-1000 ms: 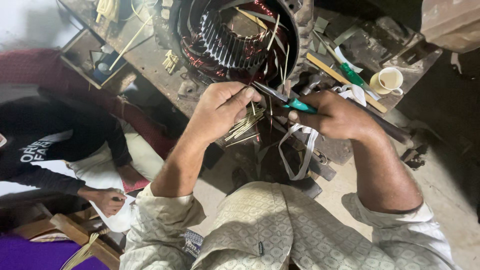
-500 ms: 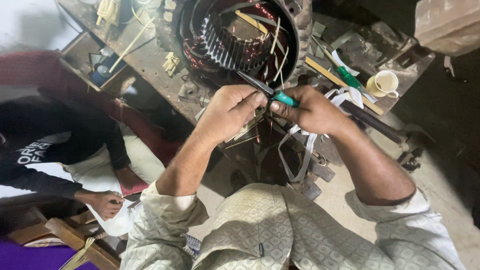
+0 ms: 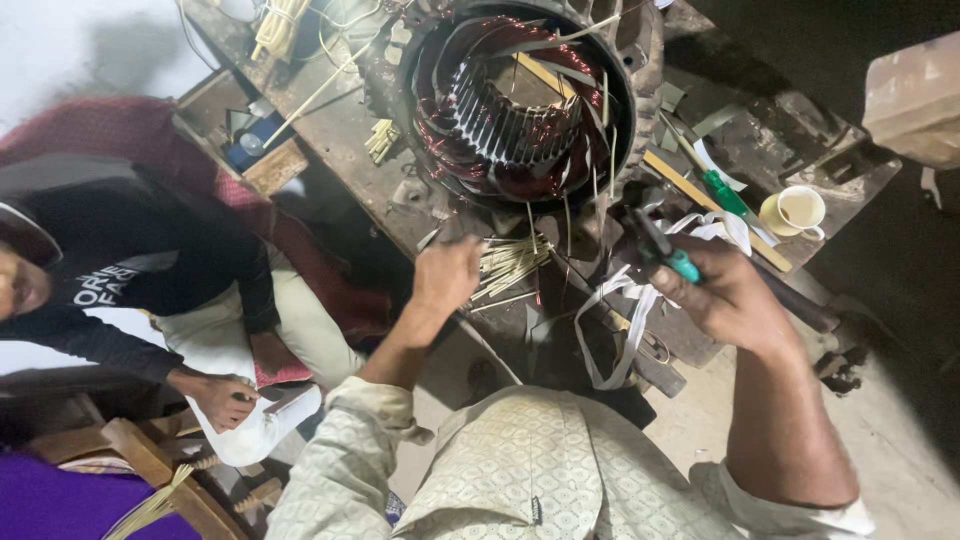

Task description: The person uses pliers and a hammer to insert and secure wooden sticks into the slots of a motor stator. They repeatedly adjust the sticks and tap them into place while another person assists by holding the stator.

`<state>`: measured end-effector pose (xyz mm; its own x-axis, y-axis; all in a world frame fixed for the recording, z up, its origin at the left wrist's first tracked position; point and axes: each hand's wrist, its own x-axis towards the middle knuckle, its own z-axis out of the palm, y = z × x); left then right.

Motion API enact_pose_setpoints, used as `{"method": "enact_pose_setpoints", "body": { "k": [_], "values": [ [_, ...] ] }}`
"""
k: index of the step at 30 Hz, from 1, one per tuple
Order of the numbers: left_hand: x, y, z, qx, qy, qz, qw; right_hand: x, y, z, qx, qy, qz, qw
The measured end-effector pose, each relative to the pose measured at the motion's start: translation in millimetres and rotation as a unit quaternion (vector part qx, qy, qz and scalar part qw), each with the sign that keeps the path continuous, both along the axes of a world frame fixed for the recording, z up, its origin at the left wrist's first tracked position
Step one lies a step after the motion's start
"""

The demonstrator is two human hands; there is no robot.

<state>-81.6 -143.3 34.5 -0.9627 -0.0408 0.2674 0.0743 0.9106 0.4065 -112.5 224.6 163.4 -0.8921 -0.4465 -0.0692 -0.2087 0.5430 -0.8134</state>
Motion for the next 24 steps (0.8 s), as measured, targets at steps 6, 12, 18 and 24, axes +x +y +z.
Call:
{"method": "enact_pose_setpoints", "body": {
  "k": [6, 12, 18, 24],
  "values": [
    [5, 34, 46, -0.002, 0.048, -0.062, 0.997, 6, 26, -36, -0.116, 0.001, -0.029, 0.993],
    [-52, 71, 199, 0.246, 0.245, -0.178, 0.921, 5, 17, -60, -0.251, -0.015, -0.076, 0.965],
    [-123, 103, 275, 0.037, 0.234, -0.169, 0.957, 6, -6, -70, -0.288, -0.021, -0.07, 0.955],
    [-109, 94, 281, 0.118, 0.314, -0.181, 0.924, 15, 3, -33, -0.256, -0.019, -0.071, 0.964]
  ]
}}
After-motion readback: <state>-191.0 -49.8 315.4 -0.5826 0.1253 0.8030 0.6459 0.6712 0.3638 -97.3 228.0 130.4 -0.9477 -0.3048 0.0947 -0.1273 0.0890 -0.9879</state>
